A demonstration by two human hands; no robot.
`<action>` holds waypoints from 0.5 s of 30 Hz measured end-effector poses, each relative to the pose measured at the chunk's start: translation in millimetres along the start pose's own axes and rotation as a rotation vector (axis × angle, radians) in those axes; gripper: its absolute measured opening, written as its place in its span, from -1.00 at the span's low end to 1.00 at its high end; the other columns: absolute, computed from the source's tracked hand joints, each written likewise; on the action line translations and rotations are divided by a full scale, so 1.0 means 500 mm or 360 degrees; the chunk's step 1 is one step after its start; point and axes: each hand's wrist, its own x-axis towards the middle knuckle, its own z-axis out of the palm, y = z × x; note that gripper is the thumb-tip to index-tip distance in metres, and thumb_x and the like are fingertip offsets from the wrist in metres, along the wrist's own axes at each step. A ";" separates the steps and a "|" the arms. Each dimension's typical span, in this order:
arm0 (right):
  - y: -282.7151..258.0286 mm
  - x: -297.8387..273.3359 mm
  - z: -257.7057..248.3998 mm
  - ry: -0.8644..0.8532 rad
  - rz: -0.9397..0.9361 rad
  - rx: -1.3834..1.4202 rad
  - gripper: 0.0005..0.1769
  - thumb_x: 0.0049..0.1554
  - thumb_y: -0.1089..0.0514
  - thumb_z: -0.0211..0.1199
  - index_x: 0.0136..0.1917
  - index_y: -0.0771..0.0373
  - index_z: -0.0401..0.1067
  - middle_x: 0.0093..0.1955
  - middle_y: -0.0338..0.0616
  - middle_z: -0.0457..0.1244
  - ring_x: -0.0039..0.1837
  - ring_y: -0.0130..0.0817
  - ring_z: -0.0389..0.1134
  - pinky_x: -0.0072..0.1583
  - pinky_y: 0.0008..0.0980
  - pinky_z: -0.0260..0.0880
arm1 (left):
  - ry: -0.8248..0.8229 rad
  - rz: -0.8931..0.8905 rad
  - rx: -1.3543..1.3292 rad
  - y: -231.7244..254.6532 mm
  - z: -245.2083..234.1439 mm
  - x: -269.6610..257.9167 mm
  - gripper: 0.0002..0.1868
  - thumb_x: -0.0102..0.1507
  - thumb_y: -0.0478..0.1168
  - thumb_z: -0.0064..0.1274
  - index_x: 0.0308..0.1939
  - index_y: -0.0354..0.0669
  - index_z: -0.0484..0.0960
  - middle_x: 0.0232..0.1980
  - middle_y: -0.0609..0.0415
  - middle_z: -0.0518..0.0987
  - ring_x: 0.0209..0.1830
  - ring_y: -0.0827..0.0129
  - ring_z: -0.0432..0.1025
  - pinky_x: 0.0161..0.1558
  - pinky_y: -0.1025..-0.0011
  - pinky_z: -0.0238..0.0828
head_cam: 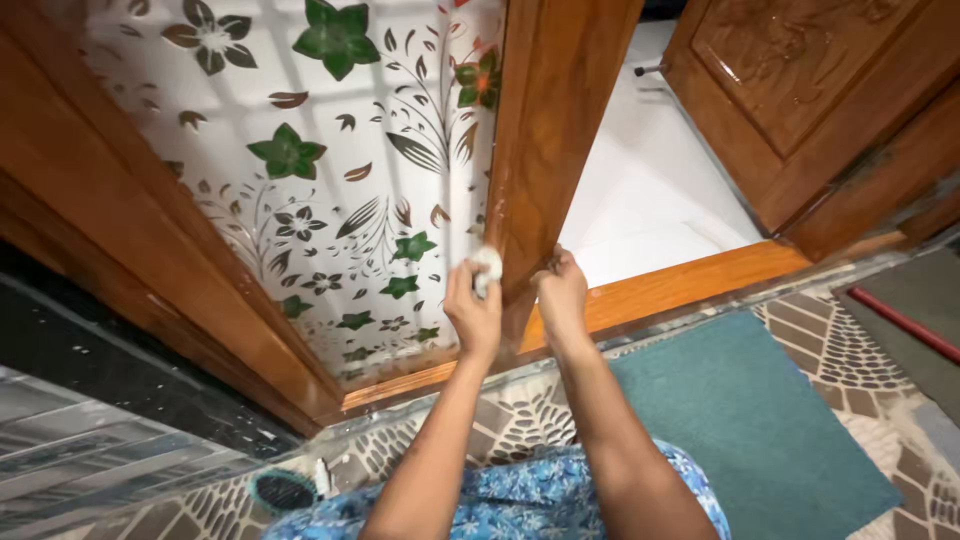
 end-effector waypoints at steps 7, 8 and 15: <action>0.005 -0.002 -0.005 0.0004 0.0047 0.0006 -0.32 -0.02 0.51 -0.05 0.41 0.54 0.22 0.33 0.07 0.29 0.35 -0.23 0.31 0.30 -0.43 0.27 | 0.0116 0.0439 -0.0251 0.145 0.032 0.213 -0.77 0.19 -0.48 0.12 -0.08 -0.24 0.58 -0.08 -0.07 0.60 -0.07 0.06 0.54 -0.03 0.26 0.49; 0.007 0.000 -0.008 -0.0035 0.0044 0.0071 -0.32 -0.02 0.51 -0.05 0.41 0.55 0.21 0.34 0.10 0.29 0.36 -0.21 0.31 0.30 -0.42 0.27 | 0.0080 0.0419 -0.0252 0.155 0.019 0.216 -0.77 0.19 -0.48 0.13 -0.09 -0.25 0.58 -0.09 -0.08 0.58 -0.09 0.05 0.53 -0.04 0.26 0.49; 0.028 0.018 -0.016 -0.0030 0.0088 0.0048 -0.25 -0.08 0.53 -0.02 0.43 0.54 0.22 0.36 0.11 0.28 0.38 -0.19 0.29 0.27 -0.38 0.27 | -0.0046 0.0249 -0.0043 0.041 -0.025 0.055 -0.77 0.16 -0.47 0.12 -0.11 -0.28 0.60 -0.10 -0.13 0.57 -0.09 -0.03 0.51 -0.04 0.21 0.45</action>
